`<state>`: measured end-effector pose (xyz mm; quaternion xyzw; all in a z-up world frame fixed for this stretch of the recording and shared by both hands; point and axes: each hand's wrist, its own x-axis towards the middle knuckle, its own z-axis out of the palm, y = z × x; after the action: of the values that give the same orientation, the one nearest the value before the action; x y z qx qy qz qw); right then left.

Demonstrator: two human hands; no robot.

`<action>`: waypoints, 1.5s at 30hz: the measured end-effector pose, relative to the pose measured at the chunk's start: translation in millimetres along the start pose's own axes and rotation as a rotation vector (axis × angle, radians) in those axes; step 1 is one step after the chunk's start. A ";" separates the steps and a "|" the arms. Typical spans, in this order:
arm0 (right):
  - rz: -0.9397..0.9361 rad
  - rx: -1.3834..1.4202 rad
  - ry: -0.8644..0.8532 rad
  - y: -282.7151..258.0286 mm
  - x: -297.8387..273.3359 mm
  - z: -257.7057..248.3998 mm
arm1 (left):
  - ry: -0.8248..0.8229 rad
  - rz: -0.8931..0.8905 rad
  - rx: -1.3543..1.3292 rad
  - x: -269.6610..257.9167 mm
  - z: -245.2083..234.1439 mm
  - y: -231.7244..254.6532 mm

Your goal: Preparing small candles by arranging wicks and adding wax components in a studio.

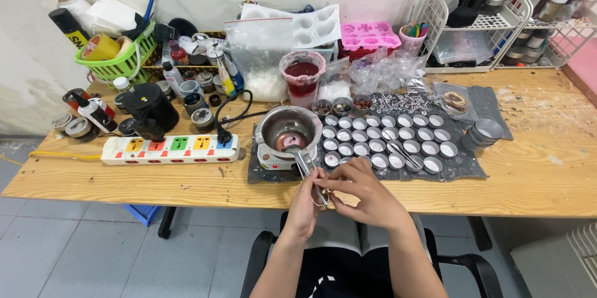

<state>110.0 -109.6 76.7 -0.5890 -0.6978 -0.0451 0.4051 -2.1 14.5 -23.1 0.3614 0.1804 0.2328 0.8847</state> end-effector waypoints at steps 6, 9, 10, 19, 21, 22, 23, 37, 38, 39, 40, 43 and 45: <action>-0.022 -0.003 0.004 10.2 -7.3 16.9 | -0.077 0.060 -0.003 3.1 -2.5 1.9; -0.025 -0.006 -0.010 9.1 -8.9 19.8 | -0.101 0.068 0.008 1.0 -7.2 1.8; -0.024 -0.006 -0.011 4.7 -6.1 16.7 | -0.101 0.067 0.006 2.4 -10.2 -1.5; 0.033 0.034 -0.069 -11.6 5.4 9.3 | -0.039 0.071 0.122 -11.0 13.7 21.1; 0.096 0.003 -0.088 -16.3 9.9 8.6 | -0.029 0.062 0.125 -10.6 14.1 19.7; 0.098 0.002 -0.085 -16.7 10.8 6.2 | -0.031 0.061 0.126 -8.0 8.5 15.0; 0.112 0.011 -0.072 -16.9 11.8 3.9 | -0.023 0.064 0.133 -5.2 3.0 10.5; 0.870 -0.697 0.186 161.6 -103.2 -33.1 | -0.053 0.088 0.096 -9.1 14.6 16.4; 0.891 -0.704 0.170 164.8 -106.2 -32.4 | -0.045 0.085 0.106 -8.8 15.4 15.9; 0.913 -0.711 0.155 168.1 -109.1 -31.1 | -0.038 0.082 0.117 -8.5 15.8 15.9; 0.915 -0.712 0.157 166.0 -107.4 -32.2 | -0.040 0.081 0.118 -8.0 17.2 15.7; 0.895 -0.679 0.197 161.4 -107.0 -30.0 | -0.024 0.071 0.145 -9.2 18.4 16.3; 0.825 -0.673 0.217 164.3 -109.7 -30.1 | -0.009 0.075 0.156 -9.3 20.4 16.4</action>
<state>264.0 -162.3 -39.0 -0.9031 -0.3099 -0.1642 0.2479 -4.5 8.5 3.9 0.4369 0.1803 0.2494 0.8453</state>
